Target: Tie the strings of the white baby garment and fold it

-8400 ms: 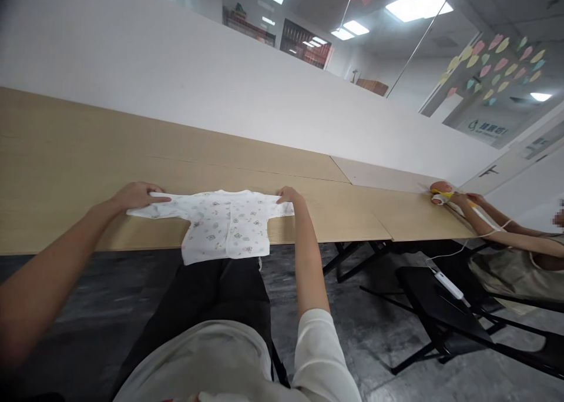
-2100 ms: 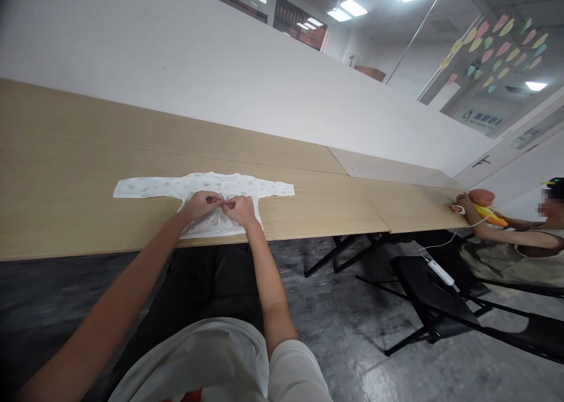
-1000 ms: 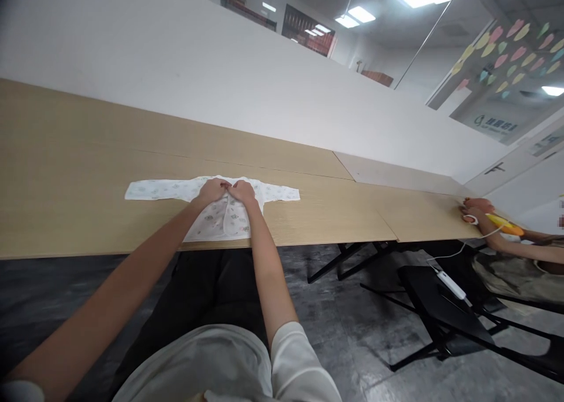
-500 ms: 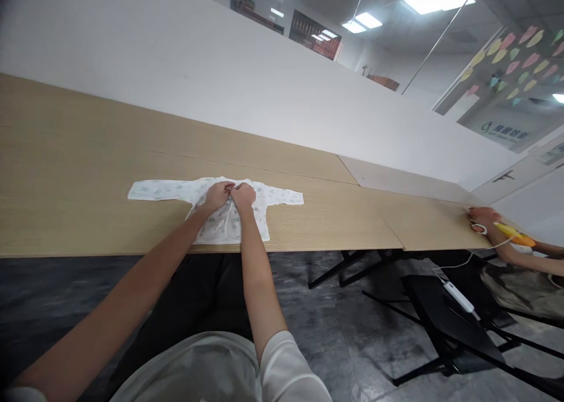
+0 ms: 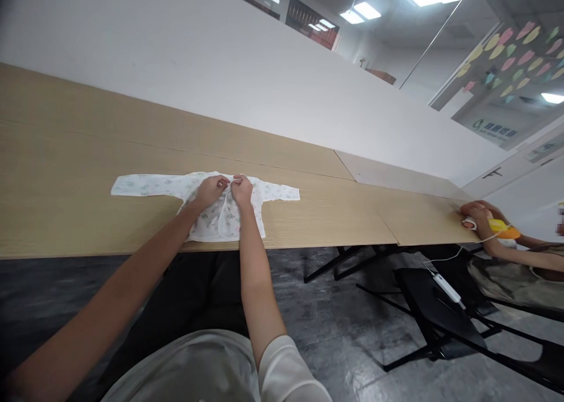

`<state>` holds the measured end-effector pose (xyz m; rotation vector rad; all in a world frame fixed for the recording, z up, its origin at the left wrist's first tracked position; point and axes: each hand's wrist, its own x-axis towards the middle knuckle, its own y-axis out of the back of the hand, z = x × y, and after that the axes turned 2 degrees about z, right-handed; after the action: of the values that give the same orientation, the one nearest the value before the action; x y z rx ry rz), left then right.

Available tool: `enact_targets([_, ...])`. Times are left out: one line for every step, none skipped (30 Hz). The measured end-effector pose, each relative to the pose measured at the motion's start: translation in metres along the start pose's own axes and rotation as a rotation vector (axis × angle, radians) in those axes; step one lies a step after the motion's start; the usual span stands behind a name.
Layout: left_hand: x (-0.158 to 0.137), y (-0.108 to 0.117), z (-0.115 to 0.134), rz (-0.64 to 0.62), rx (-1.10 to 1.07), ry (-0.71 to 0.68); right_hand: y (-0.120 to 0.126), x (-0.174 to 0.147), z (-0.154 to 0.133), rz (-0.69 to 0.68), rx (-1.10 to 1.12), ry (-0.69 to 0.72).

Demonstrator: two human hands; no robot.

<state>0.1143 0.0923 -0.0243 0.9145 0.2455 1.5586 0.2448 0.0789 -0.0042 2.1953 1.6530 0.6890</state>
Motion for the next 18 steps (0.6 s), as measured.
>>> enact_targets([-0.0010, 0.0010, 0.0014, -0.002, -0.015, -0.004, 0.0009, -0.0006, -0.0007, -0.010, -0.001, 0.008])
enact_targets([-0.0018, 0.0019, 0.0027, -0.004, -0.030, -0.010, 0.0018, -0.0011, -0.0015, -0.020, -0.001, 0.016])
enact_targets([-0.0025, 0.0029, 0.0040, -0.002, -0.048, -0.011, 0.0028, -0.0015, -0.0021, -0.030, 0.001, 0.023])
enact_targets([-0.0030, 0.0037, 0.0050, 0.002, -0.067, -0.009, 0.0037, -0.0018, -0.0028, -0.040, 0.002, 0.027])
enact_targets([-0.0033, 0.0044, 0.0058, 0.006, -0.088, -0.003, 0.0045, -0.0021, -0.0033, -0.049, 0.004, 0.031])
enact_targets([-0.0034, 0.0049, 0.0064, 0.009, -0.111, 0.003, 0.0051, -0.0025, -0.0037, -0.056, 0.004, 0.034])
enact_targets([-0.0033, 0.0052, 0.0067, 0.010, -0.132, 0.008, 0.0054, -0.0030, -0.0039, -0.063, 0.003, 0.038])
enact_targets([-0.0032, 0.0053, 0.0069, 0.011, -0.148, 0.013, 0.0054, -0.0034, -0.0040, -0.069, 0.002, 0.043])
enact_targets([-0.0029, 0.0053, 0.0071, 0.011, -0.159, 0.015, 0.0053, -0.0039, -0.0039, -0.073, 0.002, 0.047])
enact_targets([-0.0027, 0.0050, 0.0071, 0.012, -0.164, 0.019, 0.0049, -0.0044, -0.0037, -0.078, 0.002, 0.051])
enact_targets([-0.0024, 0.0046, 0.0071, 0.015, -0.166, 0.023, 0.0043, -0.0047, -0.0034, -0.082, 0.001, 0.055])
enact_targets([-0.0022, 0.0042, 0.0070, 0.020, -0.165, 0.026, 0.0037, -0.0049, -0.0030, -0.088, 0.001, 0.061])
enact_targets([-0.0020, 0.0038, 0.0069, 0.026, -0.165, 0.030, 0.0031, -0.0050, -0.0027, -0.094, -0.002, 0.068])
enact_targets([-0.0019, 0.0033, 0.0068, 0.031, -0.164, 0.033, 0.0025, -0.0050, -0.0024, -0.095, -0.007, 0.078])
enact_targets([-0.0018, 0.0029, 0.0065, 0.032, -0.163, 0.037, 0.0021, -0.0048, -0.0022, -0.092, -0.014, 0.088])
enact_targets([-0.0017, 0.0025, 0.0063, 0.031, -0.161, 0.041, 0.0018, -0.0046, -0.0021, -0.084, -0.024, 0.097])
enact_targets([-0.0017, 0.0022, 0.0059, 0.028, -0.159, 0.045, 0.0017, -0.0043, -0.0023, -0.076, -0.033, 0.104])
enact_targets([-0.0017, 0.0019, 0.0056, 0.026, -0.158, 0.047, 0.0017, -0.0041, -0.0025, -0.068, -0.042, 0.109])
